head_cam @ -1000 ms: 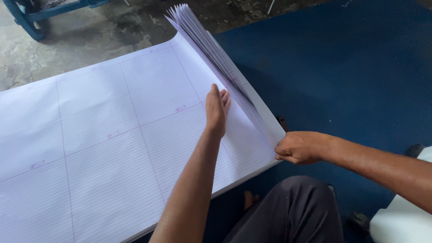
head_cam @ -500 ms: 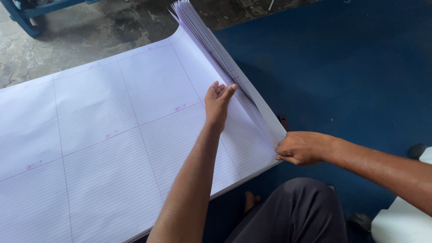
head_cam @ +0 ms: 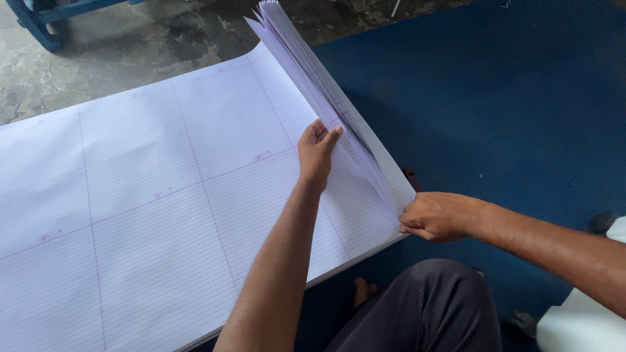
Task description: The person folds a stack of lined paper sheets in half using a small rectangular tool to press and crease the fold. They repeatedly fold, crease, and stack the sheets on the floor.
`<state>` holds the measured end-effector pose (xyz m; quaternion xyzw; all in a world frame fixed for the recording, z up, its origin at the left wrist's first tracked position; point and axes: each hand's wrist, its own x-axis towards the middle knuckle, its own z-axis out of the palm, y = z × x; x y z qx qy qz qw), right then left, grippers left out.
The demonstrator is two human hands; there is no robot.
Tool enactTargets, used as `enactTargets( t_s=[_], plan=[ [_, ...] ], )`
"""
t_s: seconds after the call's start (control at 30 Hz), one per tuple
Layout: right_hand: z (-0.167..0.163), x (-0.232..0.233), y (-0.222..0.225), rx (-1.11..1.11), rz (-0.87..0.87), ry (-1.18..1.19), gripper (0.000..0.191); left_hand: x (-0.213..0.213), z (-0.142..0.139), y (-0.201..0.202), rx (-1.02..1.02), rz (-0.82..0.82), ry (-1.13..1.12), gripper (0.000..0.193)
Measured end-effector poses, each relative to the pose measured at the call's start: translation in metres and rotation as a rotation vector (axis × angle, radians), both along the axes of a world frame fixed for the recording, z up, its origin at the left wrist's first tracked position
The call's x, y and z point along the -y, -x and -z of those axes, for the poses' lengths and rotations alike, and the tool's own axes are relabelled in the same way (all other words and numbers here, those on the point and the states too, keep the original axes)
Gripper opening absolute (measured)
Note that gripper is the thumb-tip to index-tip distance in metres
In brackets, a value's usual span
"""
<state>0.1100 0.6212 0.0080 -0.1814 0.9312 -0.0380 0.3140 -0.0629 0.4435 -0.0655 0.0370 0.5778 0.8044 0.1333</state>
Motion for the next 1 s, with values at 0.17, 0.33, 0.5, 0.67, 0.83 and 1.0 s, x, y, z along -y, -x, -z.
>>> enactTargets(
  t_s=[0.17,0.33,0.5,0.67,0.83,1.0],
  plan=[
    [0.0,0.002,0.002,-0.001,-0.02,-0.02,0.043,0.005,-0.012,-0.007,-0.072,0.001,-0.033,0.068],
    [-0.001,0.001,0.002,-0.022,-0.025,0.008,0.044,0.006,-0.025,-0.016,-0.127,-0.017,0.112,0.109],
    [-0.001,0.001,0.002,-0.009,-0.014,0.017,0.043,0.004,-0.012,-0.012,-0.189,0.053,0.289,0.071],
    [0.0,0.003,0.0,0.01,0.023,0.003,0.039,-0.001,0.002,-0.006,-0.158,0.028,0.243,0.06],
    [-0.001,0.004,0.001,-0.007,-0.019,-0.011,0.041,-0.003,-0.001,-0.006,-0.126,0.01,0.256,0.067],
    [-0.001,0.005,0.0,-0.004,-0.005,-0.023,0.041,-0.001,-0.005,-0.007,-0.092,0.011,0.235,0.065]
  ],
)
